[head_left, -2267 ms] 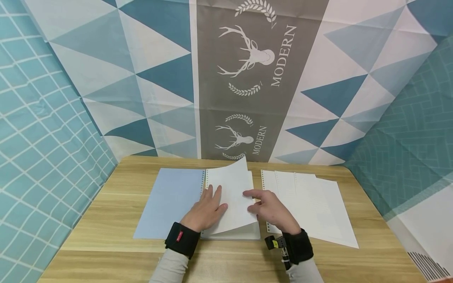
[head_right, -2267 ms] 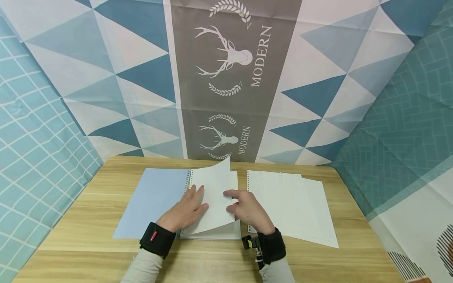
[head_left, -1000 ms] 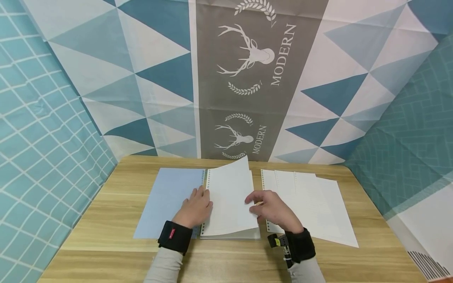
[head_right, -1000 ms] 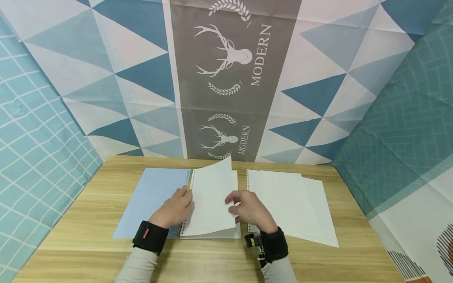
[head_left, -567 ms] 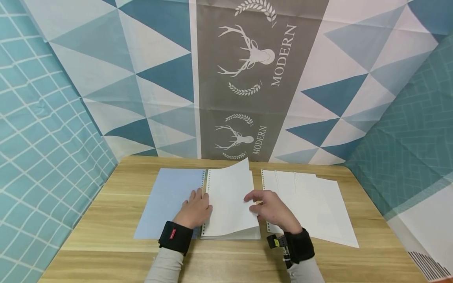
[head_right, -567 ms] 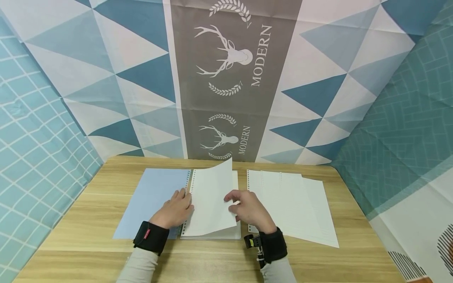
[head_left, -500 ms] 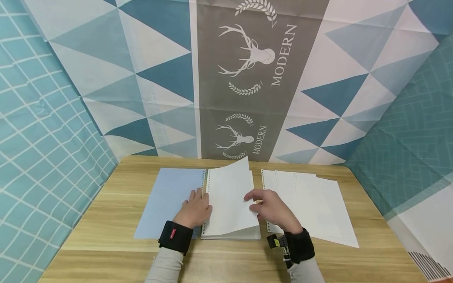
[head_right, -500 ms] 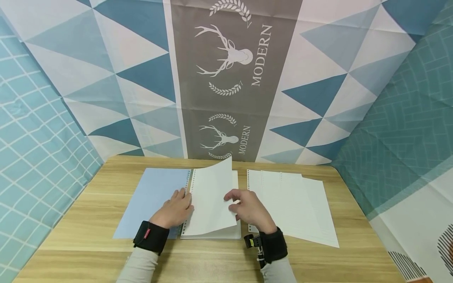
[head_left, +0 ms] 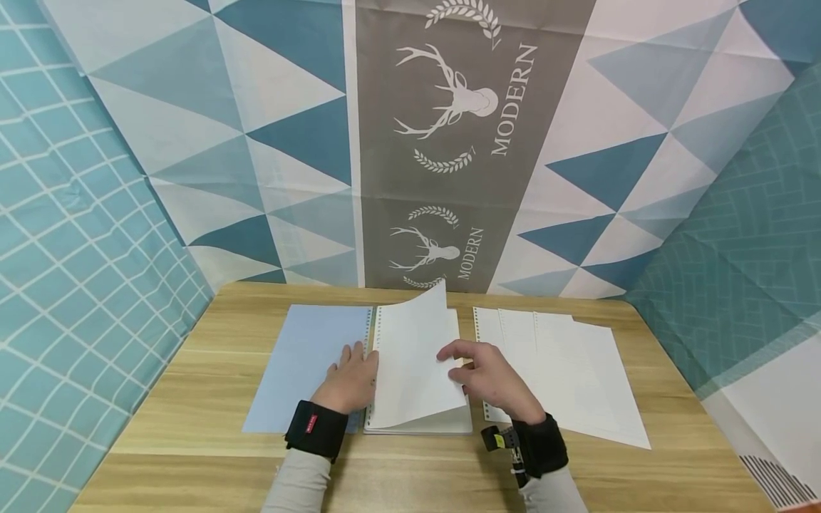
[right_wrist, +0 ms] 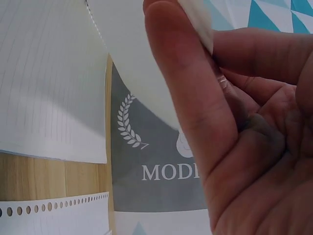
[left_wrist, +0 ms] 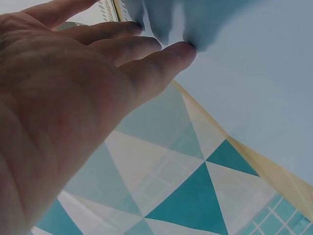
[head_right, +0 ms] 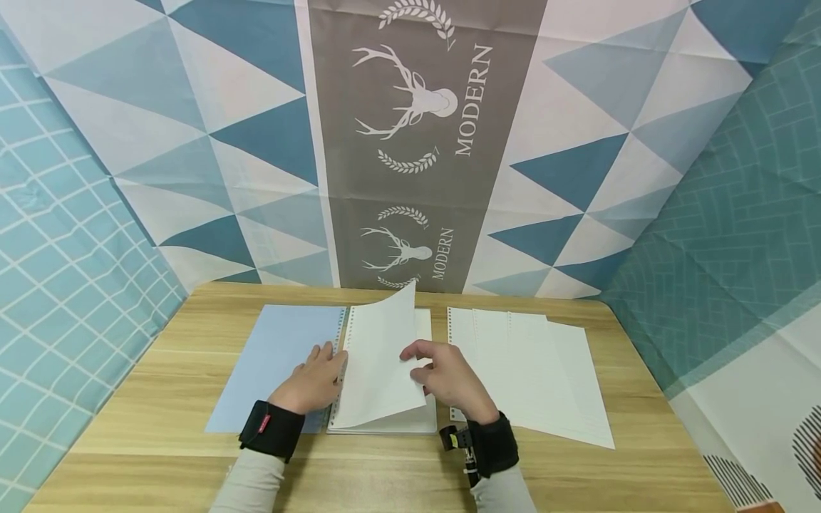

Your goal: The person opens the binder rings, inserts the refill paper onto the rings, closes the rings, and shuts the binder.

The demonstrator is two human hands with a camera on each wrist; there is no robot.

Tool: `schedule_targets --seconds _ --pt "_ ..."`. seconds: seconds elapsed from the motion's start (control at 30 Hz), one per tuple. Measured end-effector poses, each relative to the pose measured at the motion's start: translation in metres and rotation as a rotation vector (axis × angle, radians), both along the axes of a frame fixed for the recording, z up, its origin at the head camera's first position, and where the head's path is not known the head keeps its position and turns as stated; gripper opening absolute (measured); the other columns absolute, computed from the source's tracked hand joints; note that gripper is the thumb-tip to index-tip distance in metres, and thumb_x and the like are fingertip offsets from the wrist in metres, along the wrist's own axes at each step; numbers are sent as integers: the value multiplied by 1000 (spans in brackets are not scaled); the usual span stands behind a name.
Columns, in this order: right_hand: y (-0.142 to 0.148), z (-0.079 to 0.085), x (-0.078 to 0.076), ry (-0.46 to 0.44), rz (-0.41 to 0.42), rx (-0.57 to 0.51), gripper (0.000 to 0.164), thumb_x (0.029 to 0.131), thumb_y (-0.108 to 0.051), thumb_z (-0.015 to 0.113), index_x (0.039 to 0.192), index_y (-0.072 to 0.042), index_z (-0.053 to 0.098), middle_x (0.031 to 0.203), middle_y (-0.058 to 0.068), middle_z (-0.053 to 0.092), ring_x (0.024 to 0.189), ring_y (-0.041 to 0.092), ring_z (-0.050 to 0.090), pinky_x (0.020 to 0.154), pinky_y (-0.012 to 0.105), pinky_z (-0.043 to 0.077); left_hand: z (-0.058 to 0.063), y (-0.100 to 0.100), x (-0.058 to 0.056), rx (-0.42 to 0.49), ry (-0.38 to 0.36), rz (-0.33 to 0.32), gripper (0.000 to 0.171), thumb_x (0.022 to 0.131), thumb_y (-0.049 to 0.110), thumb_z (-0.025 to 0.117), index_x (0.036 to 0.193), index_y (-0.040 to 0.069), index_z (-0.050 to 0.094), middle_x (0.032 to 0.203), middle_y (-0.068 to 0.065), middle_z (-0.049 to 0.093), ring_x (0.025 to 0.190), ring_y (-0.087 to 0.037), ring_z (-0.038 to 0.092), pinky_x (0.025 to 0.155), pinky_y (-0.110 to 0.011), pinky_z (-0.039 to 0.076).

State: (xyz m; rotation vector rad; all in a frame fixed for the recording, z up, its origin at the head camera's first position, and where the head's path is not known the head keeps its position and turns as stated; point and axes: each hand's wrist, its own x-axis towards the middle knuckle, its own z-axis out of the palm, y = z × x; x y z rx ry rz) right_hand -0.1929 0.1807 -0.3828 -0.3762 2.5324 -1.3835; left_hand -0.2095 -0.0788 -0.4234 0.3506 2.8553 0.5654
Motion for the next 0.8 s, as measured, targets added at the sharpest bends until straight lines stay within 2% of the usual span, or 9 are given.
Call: schedule_targets --seconds 0.13,0.3,0.5,0.6,0.8 --pt "0 0 0 -2 1 10 30 93 0 60 118 -14 71 127 10 65 71 20 62 60 29 50 1 -1 0 2 -13 3 48 100 6 49 147 -3 46 160 -36 27 151 -56 20 113 -75 27" --pt "0 -1 0 1 -29 10 32 93 0 60 120 -11 70 132 11 65 74 18 64 64 34 53 3 -2 1 13 -17 -4 50 97 5 53 147 -3 46 160 -37 27 150 -57 21 112 -76 27" --pt "-2 -4 -1 7 -6 11 34 93 1 58 123 -10 69 130 11 64 64 17 59 56 28 49 5 -4 3 29 -34 -8 54 96 2 54 149 -3 44 161 -36 25 151 -57 19 114 -75 25" --pt "0 -4 -1 0 -10 17 34 92 1 58 123 -10 69 131 11 65 65 17 60 57 28 50 4 -4 3 32 -39 -9 56 95 2 55 149 -3 44 161 -36 25 151 -56 18 114 -75 25" --pt "6 -6 -3 -44 -15 -6 35 93 1 59 125 -8 67 128 13 65 67 29 63 62 43 56 3 -3 2 19 -36 -8 55 94 2 57 148 -3 46 160 -36 27 151 -57 20 113 -76 26"
